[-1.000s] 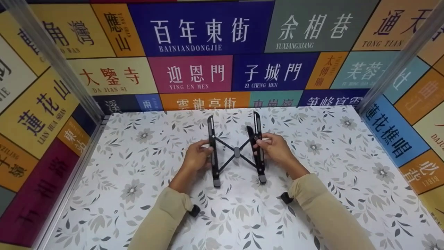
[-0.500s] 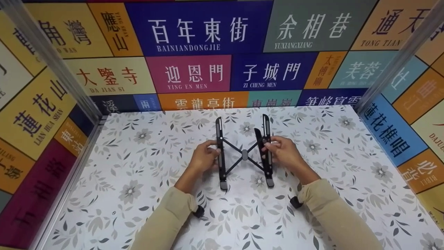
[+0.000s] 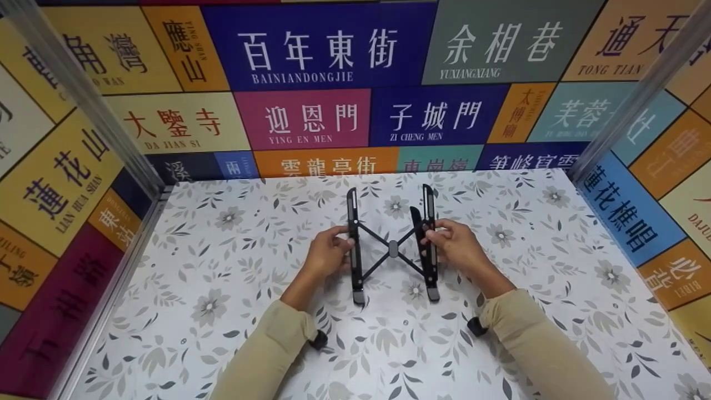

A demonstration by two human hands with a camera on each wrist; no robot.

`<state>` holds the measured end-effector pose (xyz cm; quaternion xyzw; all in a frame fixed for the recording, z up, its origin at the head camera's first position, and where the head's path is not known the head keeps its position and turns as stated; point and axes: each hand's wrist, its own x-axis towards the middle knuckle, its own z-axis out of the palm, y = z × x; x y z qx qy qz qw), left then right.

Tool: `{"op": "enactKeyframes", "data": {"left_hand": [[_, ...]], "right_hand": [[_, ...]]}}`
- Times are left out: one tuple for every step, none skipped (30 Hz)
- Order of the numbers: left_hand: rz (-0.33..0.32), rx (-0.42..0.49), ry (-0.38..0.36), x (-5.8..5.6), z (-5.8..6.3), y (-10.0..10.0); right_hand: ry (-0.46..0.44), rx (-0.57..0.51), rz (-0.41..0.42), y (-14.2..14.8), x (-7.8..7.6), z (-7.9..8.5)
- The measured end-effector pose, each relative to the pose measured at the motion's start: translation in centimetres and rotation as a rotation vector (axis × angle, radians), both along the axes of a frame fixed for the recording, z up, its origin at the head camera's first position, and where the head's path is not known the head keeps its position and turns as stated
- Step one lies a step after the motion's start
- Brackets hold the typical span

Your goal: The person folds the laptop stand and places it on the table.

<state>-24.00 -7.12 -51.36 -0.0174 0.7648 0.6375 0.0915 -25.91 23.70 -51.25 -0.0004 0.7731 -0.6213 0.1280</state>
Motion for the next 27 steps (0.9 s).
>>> {"op": "enactKeyframes", "data": {"left_hand": [[-0.003,-0.003,0.002,0.1,0.0,0.0],[-0.007,-0.003,0.005,0.1,0.1,0.0],[-0.013,0.003,0.005,0.3,0.1,0.0],[-0.023,0.01,0.007,0.5,0.1,0.0],[-0.033,0.015,0.002,1.0,0.5,0.0],[-0.047,0.026,-0.002,1.2,0.4,-0.1],[-0.062,0.033,-0.005,1.5,0.3,-0.1],[-0.077,0.04,-0.01,1.8,0.1,-0.2],[-0.092,0.044,-0.014,2.1,0.0,-0.3],[-0.104,0.045,-0.02,2.3,-0.1,-0.3],[-0.111,0.044,-0.026,2.5,-0.2,-0.3],[-0.118,0.041,-0.022,2.4,-0.7,-0.3],[-0.12,0.033,-0.022,2.5,-0.8,-0.3],[-0.12,0.027,-0.019,2.6,-0.9,-0.3],[-0.119,0.018,-0.015,2.6,-0.9,-0.4],[-0.115,0.012,-0.016,2.6,-1.0,-0.3],[-0.113,0.006,-0.013,2.6,-1.0,-0.3],[-0.113,-0.004,-0.009,2.6,-1.1,-0.3],[-0.11,-0.008,-0.011,2.6,-1.1,-0.3],[-0.106,-0.015,-0.012,2.7,-1.1,-0.2],[-0.101,-0.025,-0.012,2.7,-1.1,-0.2],[-0.097,-0.031,-0.013,2.7,-1.1,-0.1],[-0.095,-0.035,-0.013,2.7,-1.1,-0.1],[-0.093,-0.035,-0.016,2.7,-1.1,0.0],[-0.09,-0.032,-0.019,2.7,-1.1,0.0],[-0.088,-0.031,-0.02,2.7,-1.2,0.0],[-0.087,-0.022,-0.025,2.7,-1.2,0.0]], "right_hand": [[0.0,0.005,0.009,0.1,0.1,0.1],[0.001,0.014,0.024,0.3,0.1,0.2],[0.002,0.029,0.043,0.5,0.2,0.2],[0.006,0.05,0.066,0.7,0.4,0.3],[0.007,0.063,0.086,0.9,0.5,0.4],[0.001,0.071,0.103,1.1,0.7,0.5],[-0.002,0.078,0.119,1.3,1.0,0.6],[-0.003,0.076,0.137,1.6,1.2,0.7],[-0.004,0.071,0.149,1.8,1.4,0.8],[-0.001,0.065,0.159,2.0,1.6,0.8],[0.006,0.06,0.164,2.2,1.8,0.8],[0.017,0.062,0.17,2.3,1.9,0.7],[0.03,0.069,0.174,2.3,1.9,0.6],[0.039,0.069,0.18,2.4,2.0,0.4],[0.042,0.071,0.175,2.3,2.0,0.2],[0.042,0.071,0.168,2.2,2.0,0.0],[0.04,0.069,0.158,2.2,2.0,-0.2],[0.034,0.063,0.151,2.1,2.0,-0.4],[0.03,0.058,0.143,2.1,2.0,-0.5],[0.028,0.052,0.138,2.0,2.0,-0.6],[0.03,0.051,0.132,1.9,1.9,-0.7],[0.033,0.046,0.13,1.9,1.9,-0.8],[0.038,0.04,0.129,1.9,1.9,-0.9],[0.043,0.031,0.129,1.9,1.9,-1.0],[0.046,0.024,0.126,1.9,1.9,-1.0],[0.049,0.015,0.127,1.9,1.9,-1.1],[0.05,0.009,0.131,1.8,1.8,-1.2]]}}
